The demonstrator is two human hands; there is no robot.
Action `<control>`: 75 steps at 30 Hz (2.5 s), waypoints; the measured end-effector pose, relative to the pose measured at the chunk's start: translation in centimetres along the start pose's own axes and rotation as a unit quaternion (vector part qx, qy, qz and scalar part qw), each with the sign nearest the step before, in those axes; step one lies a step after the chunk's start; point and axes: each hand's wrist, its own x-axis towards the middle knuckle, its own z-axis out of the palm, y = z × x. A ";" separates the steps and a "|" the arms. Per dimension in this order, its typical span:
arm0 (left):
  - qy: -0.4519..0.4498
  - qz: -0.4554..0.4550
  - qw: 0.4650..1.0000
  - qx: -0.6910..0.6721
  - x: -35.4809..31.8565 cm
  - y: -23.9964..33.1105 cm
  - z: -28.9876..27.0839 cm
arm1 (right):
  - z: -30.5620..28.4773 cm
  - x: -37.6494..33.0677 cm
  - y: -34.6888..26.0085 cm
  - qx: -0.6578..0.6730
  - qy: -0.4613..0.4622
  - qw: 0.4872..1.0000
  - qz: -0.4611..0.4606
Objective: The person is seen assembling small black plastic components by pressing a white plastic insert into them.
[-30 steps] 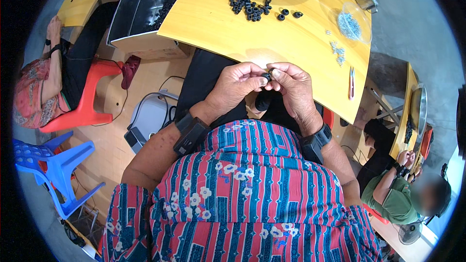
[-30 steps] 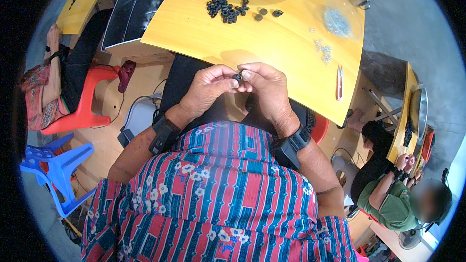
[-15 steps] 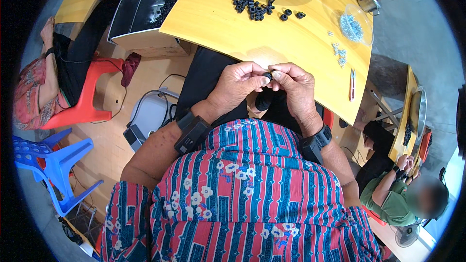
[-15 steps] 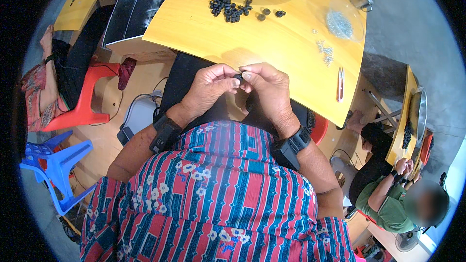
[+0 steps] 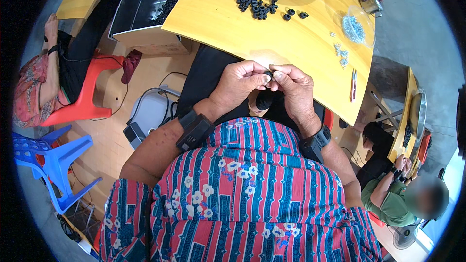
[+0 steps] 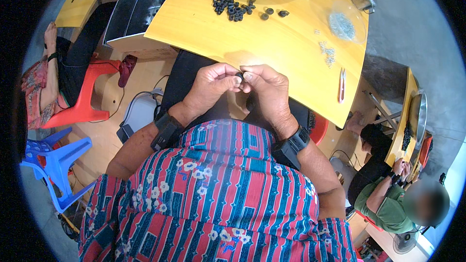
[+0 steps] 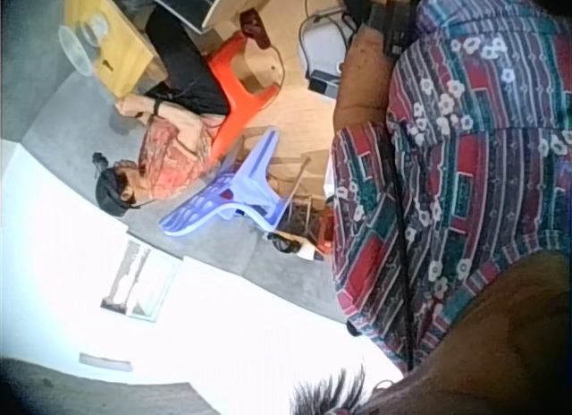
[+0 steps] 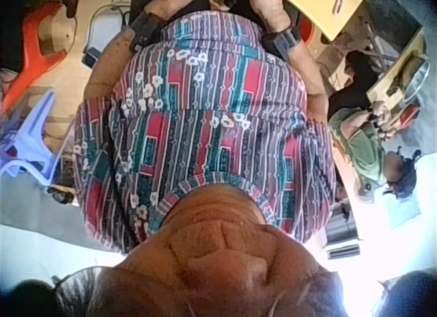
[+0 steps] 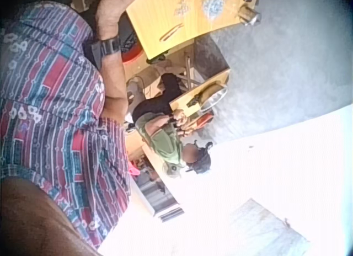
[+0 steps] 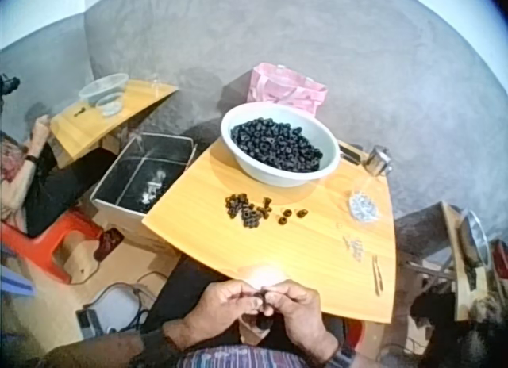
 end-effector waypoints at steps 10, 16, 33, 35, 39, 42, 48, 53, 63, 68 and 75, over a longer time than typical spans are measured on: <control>0.017 -0.021 1.000 -0.006 0.0 0.1 0.2 | 0.4 0.0 1.2 0.004 0.037 0.998 -0.040; 0.029 -0.034 0.999 -0.027 0.0 0.1 0.1 | 1.0 0.1 1.8 -0.002 0.068 0.996 -0.061; 0.021 -0.031 0.997 -0.066 0.1 0.1 0.2 | 0.6 -0.1 1.4 -0.106 0.073 0.985 -0.117; 0.020 -0.027 0.997 -0.071 0.1 0.1 0.2 | 0.6 -0.2 1.1 -0.126 0.074 0.981 -0.129; 0.015 -0.033 0.997 -0.067 0.0 0.3 0.1 | 0.5 -0.1 0.5 -0.211 0.064 0.962 -0.162; 0.018 -0.037 0.996 -0.079 0.0 0.1 0.0 | 0.6 -0.1 0.6 -0.285 0.062 0.936 -0.199; 0.026 -0.049 0.994 -0.098 0.0 0.2 0.1 | 0.8 -0.3 0.6 -0.209 0.050 0.957 -0.192; 0.016 -0.042 0.995 -0.092 0.0 0.0 -0.1 | 0.7 -0.3 0.3 -0.159 0.052 0.978 -0.127; 0.010 -0.054 0.993 -0.101 0.0 0.1 -0.1 | -0.2 0.3 -0.1 -0.141 0.002 0.985 -0.098; 0.005 -0.062 0.992 -0.109 0.0 0.1 -0.2 | -0.2 0.4 -0.3 -0.143 -0.031 0.981 -0.131; 0.013 -0.060 0.991 -0.118 0.1 0.2 0.0 | 0.0 0.3 0.3 -0.168 -0.018 0.974 -0.149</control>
